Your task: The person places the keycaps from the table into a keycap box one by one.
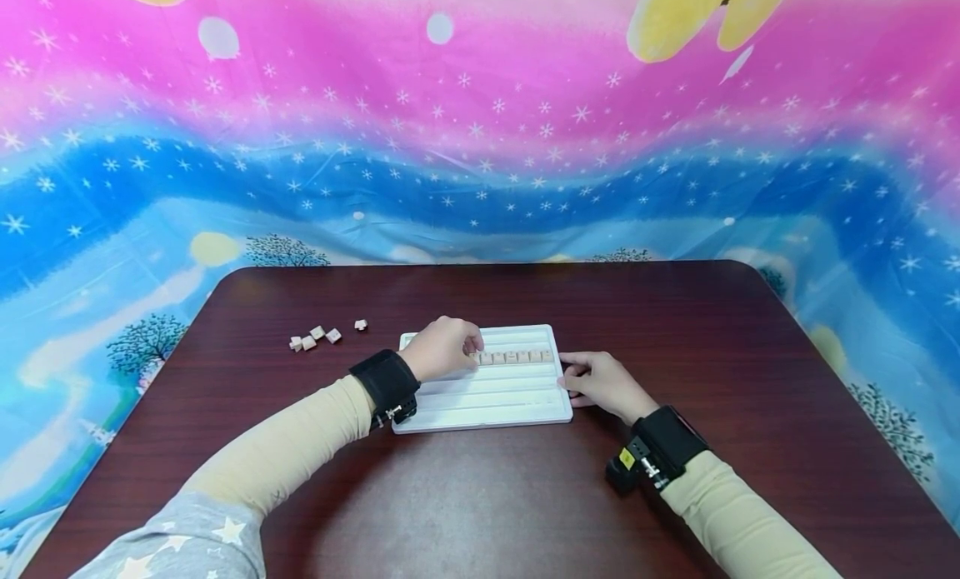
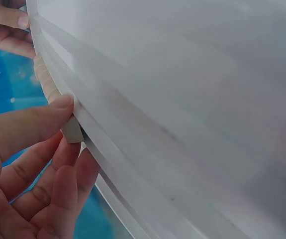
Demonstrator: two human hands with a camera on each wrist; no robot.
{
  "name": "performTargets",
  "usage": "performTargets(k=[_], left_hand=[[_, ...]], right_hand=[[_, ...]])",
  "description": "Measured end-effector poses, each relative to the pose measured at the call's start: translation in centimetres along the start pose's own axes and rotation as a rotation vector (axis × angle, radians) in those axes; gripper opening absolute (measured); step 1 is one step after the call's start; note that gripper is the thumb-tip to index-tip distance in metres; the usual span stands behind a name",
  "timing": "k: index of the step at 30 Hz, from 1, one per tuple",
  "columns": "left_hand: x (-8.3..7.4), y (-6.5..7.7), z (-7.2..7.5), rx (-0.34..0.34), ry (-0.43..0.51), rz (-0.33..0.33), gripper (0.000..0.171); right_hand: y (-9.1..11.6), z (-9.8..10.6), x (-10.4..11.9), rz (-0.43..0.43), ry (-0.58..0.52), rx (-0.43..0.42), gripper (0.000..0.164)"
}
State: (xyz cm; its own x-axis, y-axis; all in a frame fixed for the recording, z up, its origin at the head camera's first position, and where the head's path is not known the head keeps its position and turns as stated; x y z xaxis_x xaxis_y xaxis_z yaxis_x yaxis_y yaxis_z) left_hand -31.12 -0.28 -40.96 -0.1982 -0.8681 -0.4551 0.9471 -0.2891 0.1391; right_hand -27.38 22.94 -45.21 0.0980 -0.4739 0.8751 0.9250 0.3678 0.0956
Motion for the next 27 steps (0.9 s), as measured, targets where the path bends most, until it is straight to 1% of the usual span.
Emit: performTargets(k=[10, 19, 23, 27], left_hand=[[0.21, -0.14, -0.19, 0.0, -0.001, -0.005, 0.012], [0.14, -0.1, -0.12, 0.001, -0.015, -0.009, 0.016], [0.2, -0.13, -0.17, -0.002, -0.016, -0.009, 0.017], [0.28, -0.01, 0.09, -0.001, -0.006, -0.006, 0.019]], right_hand=[[-0.04, 0.0, 0.1, 0.0, 0.0, -0.001, 0.055], [-0.13, -0.03, -0.07, -0.011, 0.016, -0.006, 0.055], [-0.1, 0.04, 0.02, -0.006, 0.008, 0.0, 0.056], [0.02, 0.07, 0.11, -0.001, -0.002, 0.006, 0.056]])
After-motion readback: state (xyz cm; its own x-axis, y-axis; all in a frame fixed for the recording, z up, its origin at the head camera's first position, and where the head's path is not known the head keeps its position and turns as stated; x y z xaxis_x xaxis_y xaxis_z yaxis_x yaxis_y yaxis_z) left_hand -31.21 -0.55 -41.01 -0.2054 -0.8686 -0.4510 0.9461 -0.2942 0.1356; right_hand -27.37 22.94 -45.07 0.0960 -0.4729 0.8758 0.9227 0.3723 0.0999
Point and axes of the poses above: each hand's wrist, its own y-axis away from the middle knuckle, its own z-axis out of the back of the hand, x = y × z, the point moved 6 cm from there along -y, towards the middle knuckle, and after that the axes turned 14 degrees about z, right-handed, at the moved point
